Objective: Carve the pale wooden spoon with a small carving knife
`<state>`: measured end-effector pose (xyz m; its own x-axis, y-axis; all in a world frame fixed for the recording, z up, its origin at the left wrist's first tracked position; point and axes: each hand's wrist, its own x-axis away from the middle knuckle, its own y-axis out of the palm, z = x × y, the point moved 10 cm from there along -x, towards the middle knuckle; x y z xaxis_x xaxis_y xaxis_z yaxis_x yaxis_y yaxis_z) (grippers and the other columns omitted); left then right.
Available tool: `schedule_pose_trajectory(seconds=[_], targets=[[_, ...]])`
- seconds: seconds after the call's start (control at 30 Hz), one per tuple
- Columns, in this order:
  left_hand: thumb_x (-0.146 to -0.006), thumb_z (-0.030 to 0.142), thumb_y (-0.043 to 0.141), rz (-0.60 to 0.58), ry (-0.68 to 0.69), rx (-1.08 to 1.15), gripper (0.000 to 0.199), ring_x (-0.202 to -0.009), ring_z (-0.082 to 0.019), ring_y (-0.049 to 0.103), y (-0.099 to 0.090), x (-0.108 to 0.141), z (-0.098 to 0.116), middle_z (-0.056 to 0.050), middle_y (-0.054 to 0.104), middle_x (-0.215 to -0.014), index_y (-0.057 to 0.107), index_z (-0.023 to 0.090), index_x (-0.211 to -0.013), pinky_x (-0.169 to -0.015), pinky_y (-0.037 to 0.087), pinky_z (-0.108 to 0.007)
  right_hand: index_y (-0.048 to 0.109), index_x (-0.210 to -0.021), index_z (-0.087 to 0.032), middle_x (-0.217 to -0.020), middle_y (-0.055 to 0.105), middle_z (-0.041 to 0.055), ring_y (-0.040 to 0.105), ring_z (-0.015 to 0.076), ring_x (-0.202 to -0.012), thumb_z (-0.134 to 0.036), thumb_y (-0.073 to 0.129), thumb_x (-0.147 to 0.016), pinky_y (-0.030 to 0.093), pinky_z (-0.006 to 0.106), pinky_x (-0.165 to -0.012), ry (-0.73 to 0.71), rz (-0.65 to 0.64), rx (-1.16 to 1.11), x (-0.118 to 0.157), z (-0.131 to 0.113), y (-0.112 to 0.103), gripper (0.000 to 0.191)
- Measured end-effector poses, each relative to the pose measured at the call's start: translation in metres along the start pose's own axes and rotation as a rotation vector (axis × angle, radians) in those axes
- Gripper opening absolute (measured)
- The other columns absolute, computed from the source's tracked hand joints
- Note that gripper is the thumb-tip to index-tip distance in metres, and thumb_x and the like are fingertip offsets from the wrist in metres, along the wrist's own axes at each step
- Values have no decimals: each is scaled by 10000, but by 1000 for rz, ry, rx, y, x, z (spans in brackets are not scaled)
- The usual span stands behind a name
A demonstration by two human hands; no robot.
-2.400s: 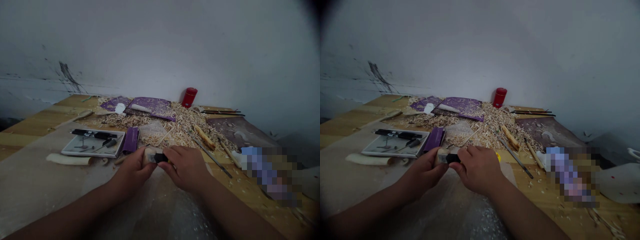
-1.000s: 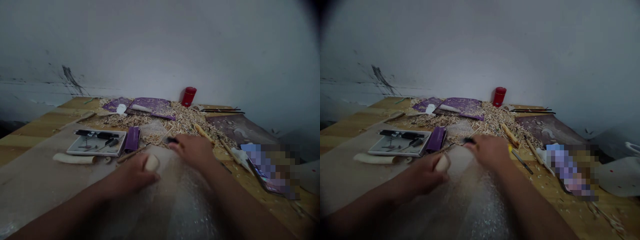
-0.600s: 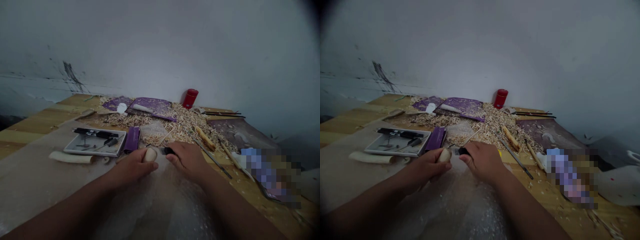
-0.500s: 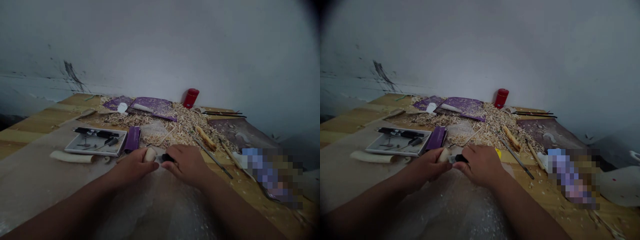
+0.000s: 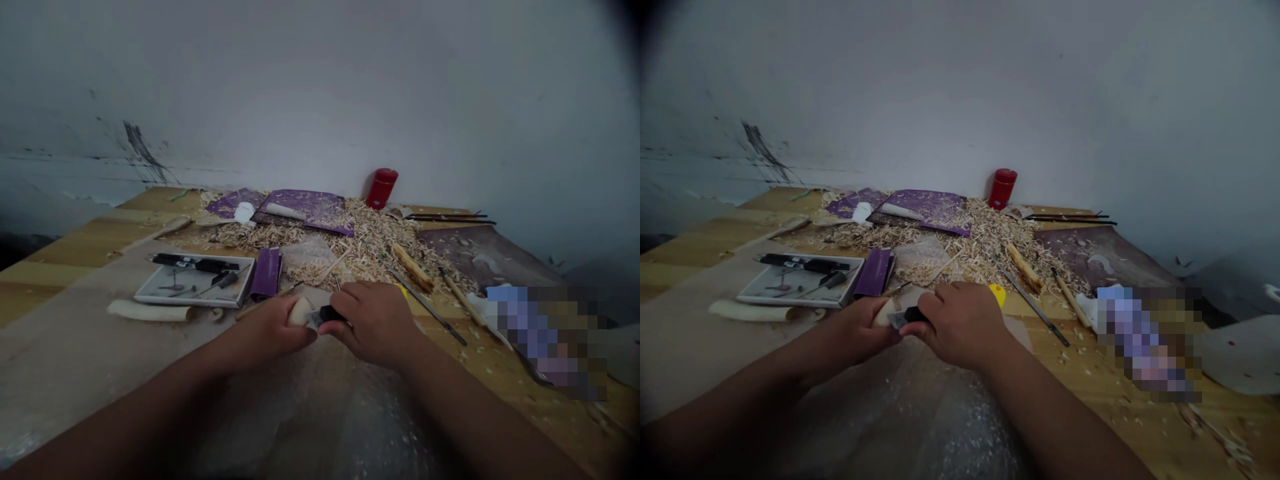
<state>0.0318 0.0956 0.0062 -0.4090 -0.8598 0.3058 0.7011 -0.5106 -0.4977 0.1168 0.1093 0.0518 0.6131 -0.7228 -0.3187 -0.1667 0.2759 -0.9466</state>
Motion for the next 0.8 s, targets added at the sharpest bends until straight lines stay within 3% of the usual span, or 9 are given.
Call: schedule_pose_trajectory(seconds=[0.1,0.17,0.3,0.43,0.8], targets=[[-618,222,522,-138,10,7,70,-509,-86,384,18,5,1,53,450,-561,476,170,-620,-432,280,-183,550,-739,-197,-651,580,36,487,152,-577,-542,214,-823,186,244,-493,282,0,92,3,50,-6,488],[-636,261,530,-102,25,-11,105,-529,-94,412,14,2,1,47,487,-586,486,166,-629,-455,302,-189,544,-739,-190,-640,576,33,499,152,-586,-541,202,-825,191,238,-491,350,16,65,6,64,-10,498],[-674,300,514,-42,58,-10,168,-619,-117,459,1,-9,-1,25,551,-711,528,162,-768,-557,349,-213,527,-753,-181,-684,582,23,512,144,-628,-546,205,-825,204,237,-517,114,-50,-62,0,26,-2,492],[-682,303,495,36,66,-50,149,-581,-106,420,-9,-14,-6,36,500,-657,508,161,-725,-516,320,-205,523,-767,-178,-684,571,26,492,143,-619,-548,208,-823,188,248,-524,-15,-95,-76,0,-9,5,489],[-677,285,470,31,90,-221,133,-588,-119,467,-5,-13,-5,14,552,-661,503,160,-709,-508,313,-209,538,-769,-196,-655,562,23,466,137,-587,-576,181,-811,153,262,-504,-98,-129,-47,2,-18,9,523]])
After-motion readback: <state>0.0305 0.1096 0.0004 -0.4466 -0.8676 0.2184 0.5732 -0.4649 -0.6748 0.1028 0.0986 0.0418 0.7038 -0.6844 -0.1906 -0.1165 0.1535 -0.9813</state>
